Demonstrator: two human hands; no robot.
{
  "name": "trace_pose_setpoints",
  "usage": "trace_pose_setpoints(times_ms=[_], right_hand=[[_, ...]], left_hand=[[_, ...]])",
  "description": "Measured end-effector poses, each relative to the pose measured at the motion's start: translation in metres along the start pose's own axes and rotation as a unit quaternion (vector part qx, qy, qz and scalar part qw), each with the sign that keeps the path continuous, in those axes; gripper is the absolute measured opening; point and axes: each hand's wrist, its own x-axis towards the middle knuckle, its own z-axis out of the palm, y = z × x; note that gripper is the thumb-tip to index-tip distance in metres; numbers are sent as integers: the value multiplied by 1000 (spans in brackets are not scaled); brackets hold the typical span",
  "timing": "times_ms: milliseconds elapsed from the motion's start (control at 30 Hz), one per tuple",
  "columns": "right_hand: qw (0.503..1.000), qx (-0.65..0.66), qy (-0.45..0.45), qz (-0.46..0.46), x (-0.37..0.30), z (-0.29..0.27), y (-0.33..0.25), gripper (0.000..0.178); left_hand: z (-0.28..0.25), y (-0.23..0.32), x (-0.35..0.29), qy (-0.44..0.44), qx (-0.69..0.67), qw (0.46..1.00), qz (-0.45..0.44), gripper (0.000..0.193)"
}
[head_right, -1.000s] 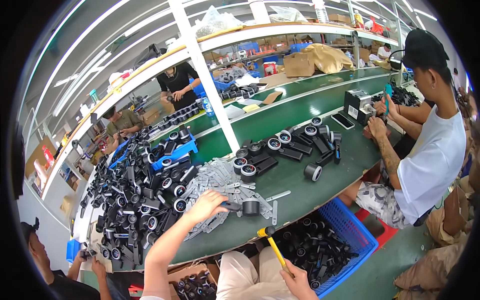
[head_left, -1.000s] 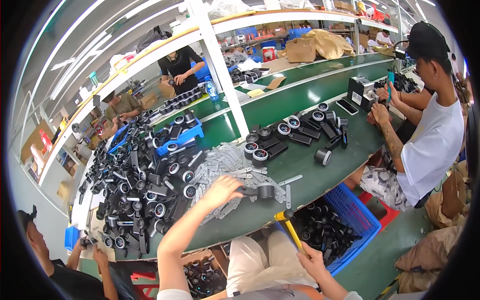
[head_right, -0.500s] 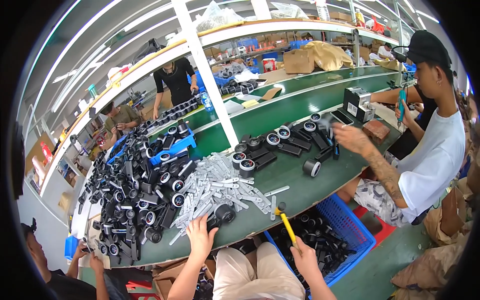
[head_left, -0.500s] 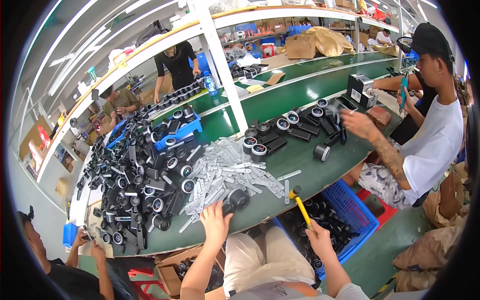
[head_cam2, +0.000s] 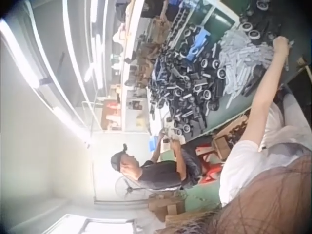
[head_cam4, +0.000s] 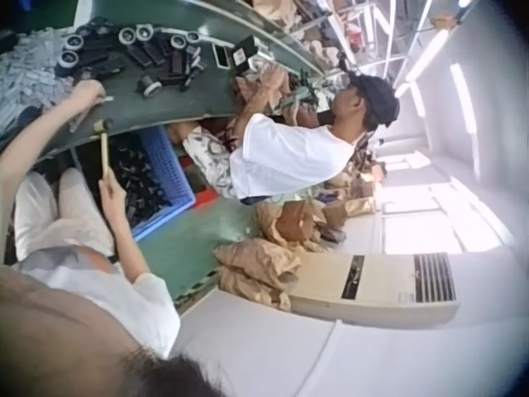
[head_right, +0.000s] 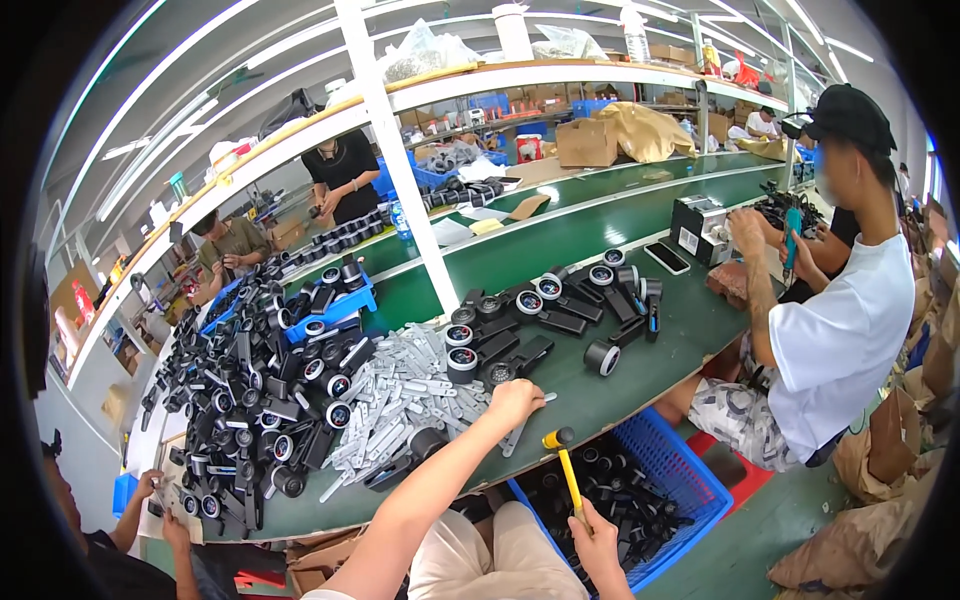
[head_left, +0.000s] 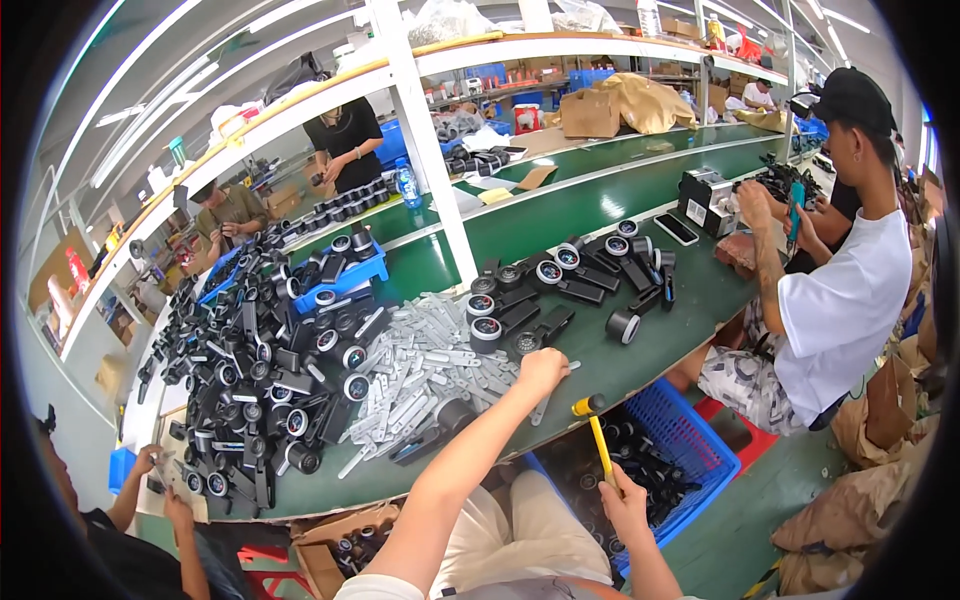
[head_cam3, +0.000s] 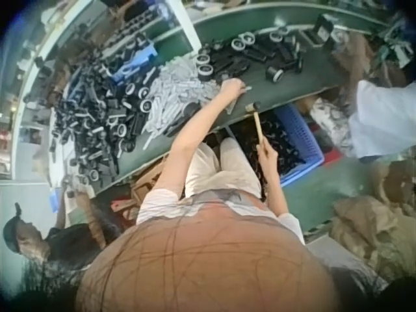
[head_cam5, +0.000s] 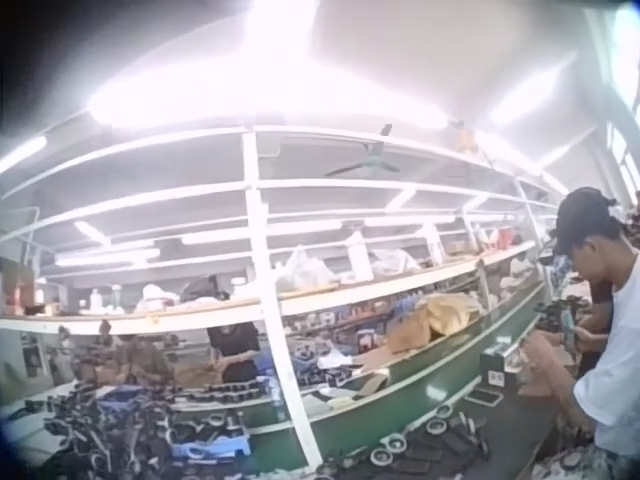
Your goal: The person assembles plastic parts and metal components by hammering them together on a factory production line.
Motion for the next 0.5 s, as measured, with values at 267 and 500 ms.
trace_pose_setpoints(times_ms=[267, 500], right_hand=[[998, 51, 24, 5, -8, -6, -5, 42], [999, 51, -11, -7, -14, 12, -12, 42]], left_hand=[[-32, 12, -21, 138, -69, 987, -53, 17], [-93, -28, -175, 167, -490, 832, -198, 25]])
